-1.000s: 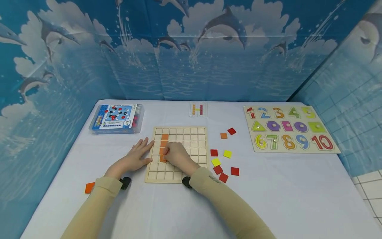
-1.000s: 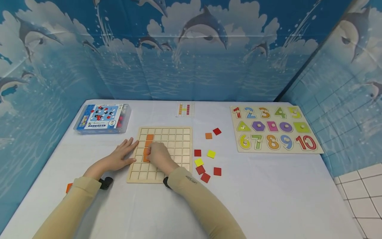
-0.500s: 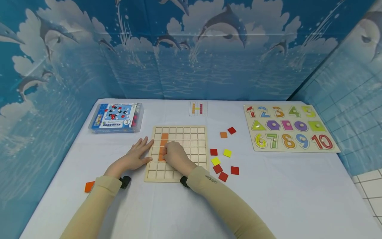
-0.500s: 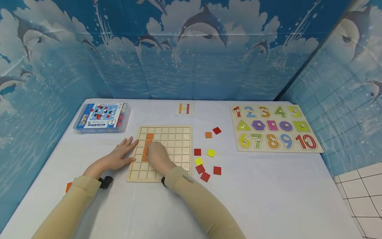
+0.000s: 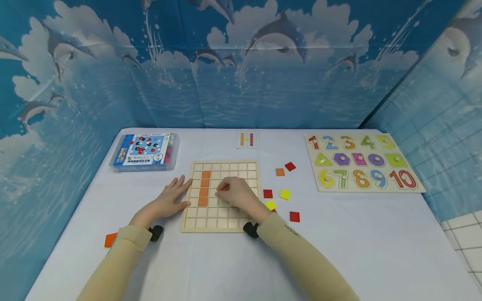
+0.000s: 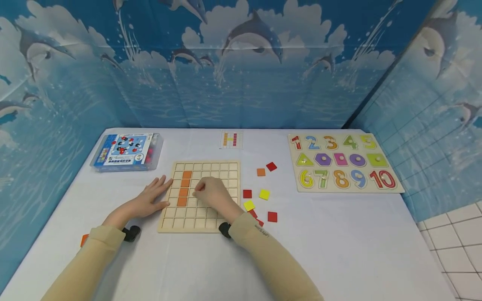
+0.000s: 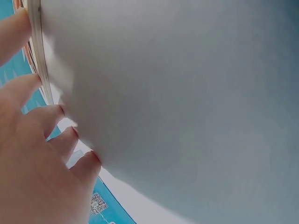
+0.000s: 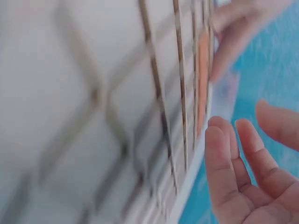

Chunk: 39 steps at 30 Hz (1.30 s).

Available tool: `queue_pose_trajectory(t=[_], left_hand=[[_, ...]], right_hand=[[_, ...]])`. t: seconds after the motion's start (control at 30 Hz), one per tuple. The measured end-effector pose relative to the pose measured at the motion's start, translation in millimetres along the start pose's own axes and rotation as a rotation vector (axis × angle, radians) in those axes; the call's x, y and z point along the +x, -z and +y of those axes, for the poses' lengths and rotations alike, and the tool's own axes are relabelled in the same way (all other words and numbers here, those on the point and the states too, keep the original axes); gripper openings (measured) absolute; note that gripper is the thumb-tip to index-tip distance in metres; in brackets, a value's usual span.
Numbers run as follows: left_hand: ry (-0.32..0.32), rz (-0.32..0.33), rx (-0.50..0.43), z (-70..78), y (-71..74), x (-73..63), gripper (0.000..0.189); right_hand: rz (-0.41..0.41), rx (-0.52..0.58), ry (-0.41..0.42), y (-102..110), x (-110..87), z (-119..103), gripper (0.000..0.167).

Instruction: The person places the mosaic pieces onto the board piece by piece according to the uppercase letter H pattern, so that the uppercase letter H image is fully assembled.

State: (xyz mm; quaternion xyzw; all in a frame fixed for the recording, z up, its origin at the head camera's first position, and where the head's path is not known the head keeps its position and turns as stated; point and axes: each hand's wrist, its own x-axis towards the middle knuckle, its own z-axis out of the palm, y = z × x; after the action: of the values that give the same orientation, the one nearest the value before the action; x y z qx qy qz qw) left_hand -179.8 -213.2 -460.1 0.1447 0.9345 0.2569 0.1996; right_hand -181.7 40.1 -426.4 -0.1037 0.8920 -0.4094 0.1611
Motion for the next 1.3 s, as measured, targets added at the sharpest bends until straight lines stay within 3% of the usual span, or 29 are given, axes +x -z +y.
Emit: queue_pose_trajectory(t=[0.27, 0.53, 0.83, 1.3], left_hand=[[0.011, 0.008, 0.012, 0.3, 0.1, -1.2, 0.073], [0.006, 0.019, 0.000, 0.7, -1.1, -2.5, 0.072], [-0.003, 0.017, -0.002, -1.5, -2.6, -2.2, 0.073], [-0.002, 0.022, 0.003, -0.8, -4.4, -3.6, 0.073]], right_hand=[[0.098, -0.010, -0.100, 70, -7.0, 35, 0.020], [0.146, 0.018, -0.182, 113, -3.7, 73, 0.030], [0.163, -0.010, -0.213, 127, 4.1, 93, 0.037], [0.127, -0.061, -0.246, 120, 8.1, 108, 0.034]])
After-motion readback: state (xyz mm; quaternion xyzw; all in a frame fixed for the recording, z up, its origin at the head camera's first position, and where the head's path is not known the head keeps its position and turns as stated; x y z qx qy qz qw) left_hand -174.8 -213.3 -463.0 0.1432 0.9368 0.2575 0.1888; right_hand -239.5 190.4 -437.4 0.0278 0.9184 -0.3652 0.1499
